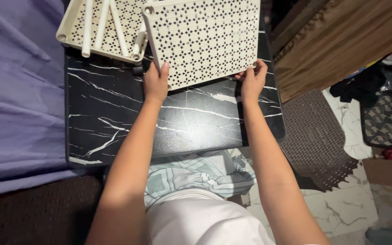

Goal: The person assembles a small white plastic shelving unit by inserting cylindrical legs into corner holes of perforated trays. They repeatedly insert and remove legs, reposition the trays, and attempt to secure the structure on a black marble-patterned table.

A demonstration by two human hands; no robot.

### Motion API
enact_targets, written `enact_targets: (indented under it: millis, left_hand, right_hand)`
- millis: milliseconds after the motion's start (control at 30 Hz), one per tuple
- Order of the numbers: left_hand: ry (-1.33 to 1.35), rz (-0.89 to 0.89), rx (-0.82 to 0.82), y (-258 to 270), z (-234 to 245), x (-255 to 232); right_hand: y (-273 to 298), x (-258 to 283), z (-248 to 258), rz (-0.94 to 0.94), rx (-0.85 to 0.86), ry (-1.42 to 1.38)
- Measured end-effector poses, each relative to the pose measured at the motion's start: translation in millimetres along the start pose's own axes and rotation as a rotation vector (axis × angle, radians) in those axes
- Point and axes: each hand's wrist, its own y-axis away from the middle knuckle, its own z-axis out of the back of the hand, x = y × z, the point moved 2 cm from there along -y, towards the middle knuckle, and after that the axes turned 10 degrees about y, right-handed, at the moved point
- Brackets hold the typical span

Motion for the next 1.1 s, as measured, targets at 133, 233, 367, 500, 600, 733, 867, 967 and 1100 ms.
enact_targets:
  millis: [133,233,367,500,600,733,867,967,1100]
  left_hand:
    - [0.027,0.025,0.003,-0.2,-0.6,2.3]
    - [0.03,0.024,-0.001,-0.7,-1.4,3.0]
    - [0.024,0.006,-0.014,-1.5,-0.7,-0.2]
    - [0.335,-0.076,0.029,-0.7,-2.5,-9.9]
    - [0.201,-0.123,0.019,2.1,0.7,-17.1]
    - [-0.024,-0.044,-0.006,1.2,2.3,-22.5]
    - [0.003,-0.167,-0.027,3.3,2.6,-29.0]
    - [0.058,-0.103,-0.043,3.7,2.4,-27.6]
    - [-0.021,-0.003,-0.051,2.4,2.0,-22.5]
  right_hand:
    - [1.6,-1.0,0.6,0.006,0.009,-0.01]
    - [0.6,-1.2,1.1,0.003,0.017,-0.021]
    - [-0.3,-2.1,1.5,-0.02,0.006,-0.058]
    - [-0.4,-5.2,3.0,0.019,0.001,-0.089]
    - [-1.4,-8.4,2.9,0.028,-0.007,-0.136]
    - [-3.1,-11.6,4.1,-0.002,-0.003,-0.233]
    - [-4.4,-12.9,6.5,0.043,0.013,-0.288]
    - [-2.6,-15.5,8.6,-0.005,-0.025,-0.205]
    - [0.3,-8.4,6.5,0.054,-0.02,-0.172]
